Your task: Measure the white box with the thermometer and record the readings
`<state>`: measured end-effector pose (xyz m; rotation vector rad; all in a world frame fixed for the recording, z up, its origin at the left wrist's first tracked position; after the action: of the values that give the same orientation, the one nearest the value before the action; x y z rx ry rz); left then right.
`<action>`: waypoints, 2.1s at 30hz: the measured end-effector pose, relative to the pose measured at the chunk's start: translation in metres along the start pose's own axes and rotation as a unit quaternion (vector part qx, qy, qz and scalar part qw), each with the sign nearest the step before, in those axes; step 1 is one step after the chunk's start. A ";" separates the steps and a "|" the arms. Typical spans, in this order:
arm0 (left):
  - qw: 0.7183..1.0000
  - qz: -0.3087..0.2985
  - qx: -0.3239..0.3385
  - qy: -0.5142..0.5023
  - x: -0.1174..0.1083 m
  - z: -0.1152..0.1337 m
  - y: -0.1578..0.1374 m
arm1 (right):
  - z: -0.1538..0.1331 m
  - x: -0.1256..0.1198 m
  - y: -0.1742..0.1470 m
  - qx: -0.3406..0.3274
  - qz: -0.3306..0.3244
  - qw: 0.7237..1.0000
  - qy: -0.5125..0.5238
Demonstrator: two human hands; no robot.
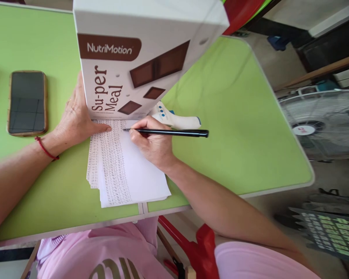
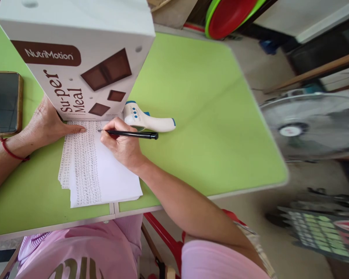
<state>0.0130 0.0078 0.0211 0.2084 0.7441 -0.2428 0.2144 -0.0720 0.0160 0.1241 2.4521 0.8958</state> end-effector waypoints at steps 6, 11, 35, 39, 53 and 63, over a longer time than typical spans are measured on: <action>1.000 0.008 0.013 -0.003 0.000 -0.001 0.000 | 0.000 0.000 0.001 0.022 -0.019 1.000 -0.010; 1.000 0.001 0.005 0.000 -0.001 0.002 -0.001 | 0.000 0.000 0.001 0.017 -0.010 1.000 -0.014; 1.000 0.004 0.012 -0.001 0.000 0.000 0.000 | 0.000 -0.002 0.001 0.014 -0.014 1.000 -0.013; 1.000 -0.004 -0.001 -0.001 -0.001 0.001 -0.001 | 0.003 -0.004 0.001 0.010 0.013 1.000 -0.006; 1.000 0.000 0.010 -0.007 -0.001 0.000 -0.001 | 0.003 -0.003 0.001 0.019 -0.005 1.000 -0.009; 1.000 0.010 0.012 0.001 -0.001 -0.001 -0.001 | 0.005 -0.003 -0.001 0.012 0.005 1.000 -0.004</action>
<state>0.0117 0.0073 0.0209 0.2390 0.7412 -0.2327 0.2198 -0.0704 0.0132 0.1474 2.4564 0.8689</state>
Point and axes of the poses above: each hand's wrist, its own y-axis towards the middle knuckle, its own x-axis out of the palm, z = x × y, the point moved 2 cm from there along y, towards the middle knuckle, and after that the axes turned 12 degrees about -x, right-handed, at the moved point
